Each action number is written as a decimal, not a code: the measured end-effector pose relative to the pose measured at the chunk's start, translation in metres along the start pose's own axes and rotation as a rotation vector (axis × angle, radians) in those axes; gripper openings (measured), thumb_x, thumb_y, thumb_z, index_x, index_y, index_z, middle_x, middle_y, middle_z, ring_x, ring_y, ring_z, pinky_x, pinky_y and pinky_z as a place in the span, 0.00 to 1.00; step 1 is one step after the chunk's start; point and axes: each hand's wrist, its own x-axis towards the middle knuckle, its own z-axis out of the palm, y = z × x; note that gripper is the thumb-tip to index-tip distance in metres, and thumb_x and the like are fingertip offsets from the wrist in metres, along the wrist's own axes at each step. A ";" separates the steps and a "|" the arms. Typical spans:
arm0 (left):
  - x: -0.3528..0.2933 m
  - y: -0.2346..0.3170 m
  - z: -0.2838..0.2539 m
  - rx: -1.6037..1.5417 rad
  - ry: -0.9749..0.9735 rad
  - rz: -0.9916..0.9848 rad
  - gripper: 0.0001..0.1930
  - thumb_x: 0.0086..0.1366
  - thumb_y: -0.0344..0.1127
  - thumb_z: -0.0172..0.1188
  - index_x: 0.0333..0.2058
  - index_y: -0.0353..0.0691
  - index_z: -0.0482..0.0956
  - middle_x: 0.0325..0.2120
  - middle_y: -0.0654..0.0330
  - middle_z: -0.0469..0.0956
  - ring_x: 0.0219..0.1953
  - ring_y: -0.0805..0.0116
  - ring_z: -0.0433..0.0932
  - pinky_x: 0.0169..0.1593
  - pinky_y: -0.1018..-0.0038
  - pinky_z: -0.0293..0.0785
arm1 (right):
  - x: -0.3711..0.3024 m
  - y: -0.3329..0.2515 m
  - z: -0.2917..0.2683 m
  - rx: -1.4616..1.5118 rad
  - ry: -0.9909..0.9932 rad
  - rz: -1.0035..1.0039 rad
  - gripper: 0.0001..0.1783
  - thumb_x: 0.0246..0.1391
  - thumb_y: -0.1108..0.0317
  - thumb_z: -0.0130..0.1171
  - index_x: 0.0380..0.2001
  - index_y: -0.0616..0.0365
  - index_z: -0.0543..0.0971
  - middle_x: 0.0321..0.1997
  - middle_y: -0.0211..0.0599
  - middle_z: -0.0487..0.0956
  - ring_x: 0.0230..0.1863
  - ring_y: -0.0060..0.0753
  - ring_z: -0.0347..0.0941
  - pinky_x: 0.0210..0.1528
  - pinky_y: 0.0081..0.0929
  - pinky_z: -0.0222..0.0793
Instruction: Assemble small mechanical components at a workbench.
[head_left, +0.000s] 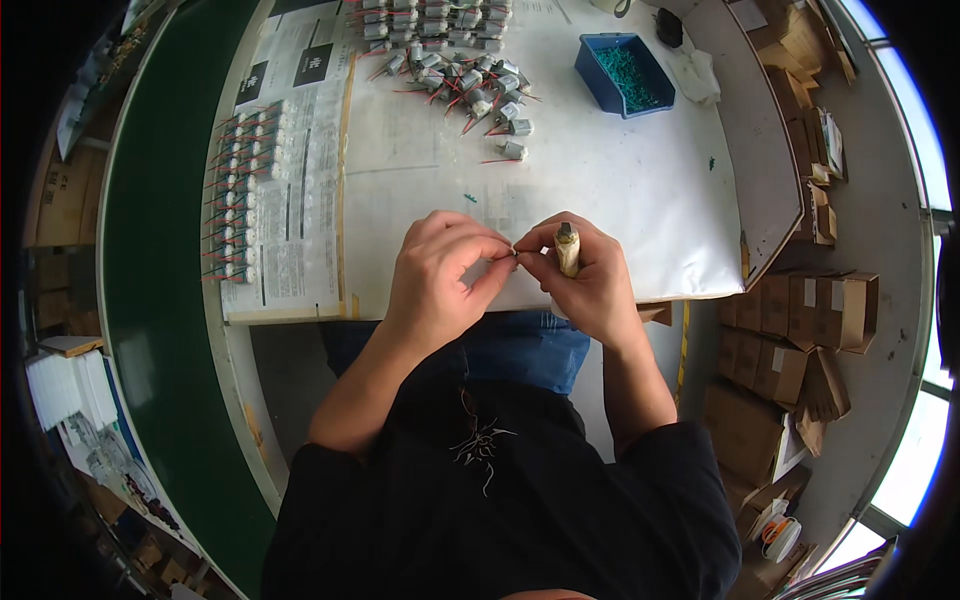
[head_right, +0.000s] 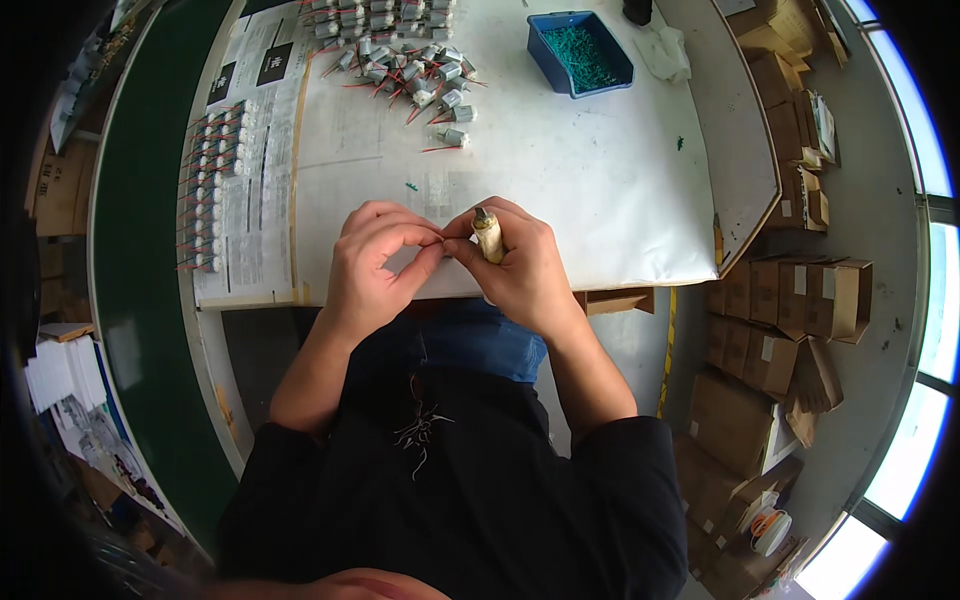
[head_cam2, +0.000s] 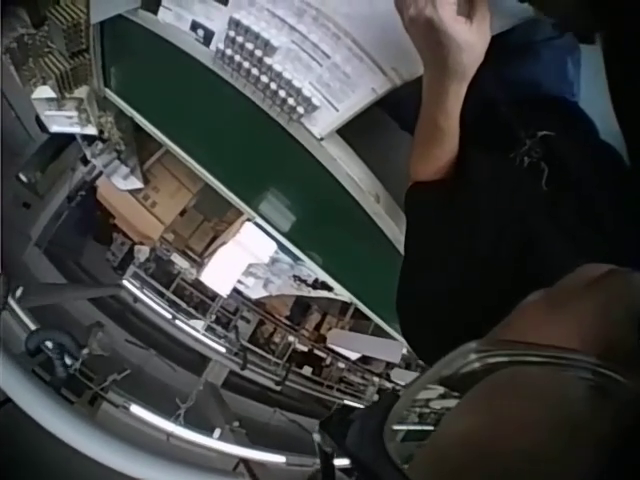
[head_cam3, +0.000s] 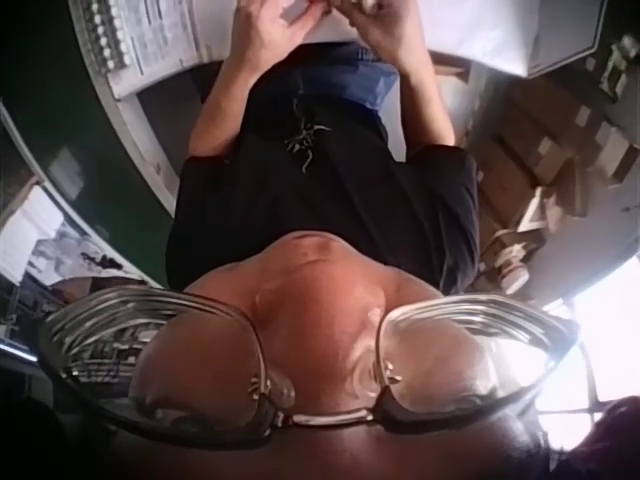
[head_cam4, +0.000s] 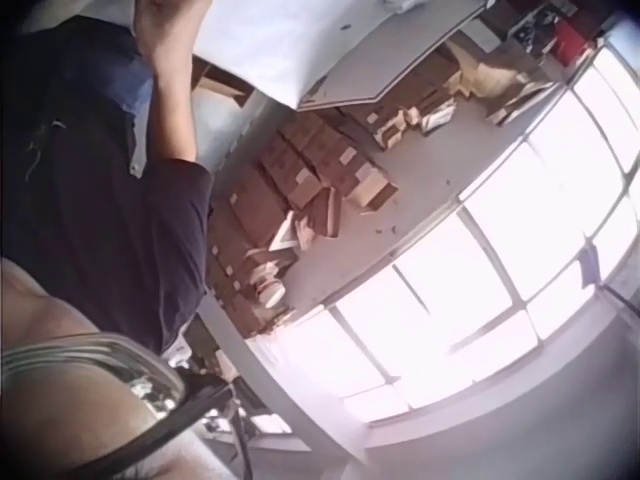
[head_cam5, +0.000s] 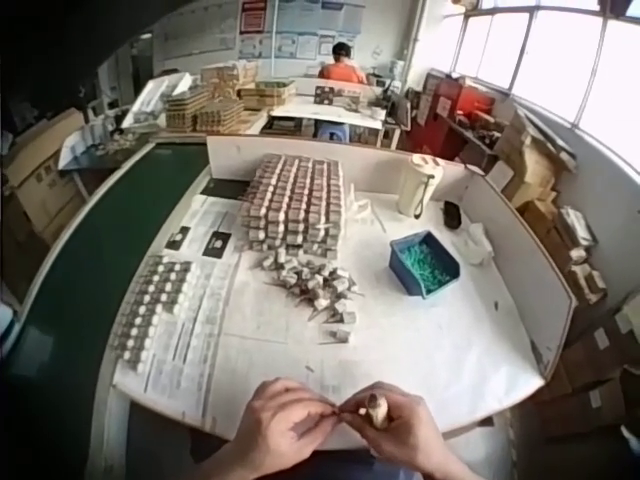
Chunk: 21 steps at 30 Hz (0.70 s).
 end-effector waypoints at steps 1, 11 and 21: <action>-0.001 -0.002 0.001 0.004 -0.003 0.000 0.07 0.55 0.28 0.76 0.32 0.43 0.86 0.34 0.65 0.88 0.43 0.61 0.83 0.51 0.64 0.74 | 0.000 0.000 0.000 -0.016 -0.006 -0.003 0.04 0.63 0.77 0.68 0.40 0.61 0.84 0.33 0.26 0.82 0.30 0.16 0.73 0.32 0.19 0.71; -0.002 -0.019 0.000 0.054 -0.155 -0.012 0.10 0.55 0.32 0.77 0.34 0.44 0.85 0.31 0.64 0.86 0.44 0.58 0.83 0.51 0.61 0.76 | 0.018 0.004 -0.025 0.143 -0.133 0.417 0.05 0.63 0.72 0.67 0.40 0.62 0.84 0.29 0.25 0.79 0.30 0.17 0.73 0.32 0.20 0.69; -0.006 -0.022 0.000 -0.005 -0.167 -0.070 0.10 0.53 0.29 0.78 0.34 0.41 0.86 0.32 0.63 0.87 0.45 0.59 0.83 0.50 0.63 0.78 | 0.026 0.011 -0.017 -0.004 -0.287 0.359 0.05 0.61 0.74 0.67 0.40 0.62 0.84 0.29 0.26 0.79 0.29 0.17 0.72 0.32 0.21 0.68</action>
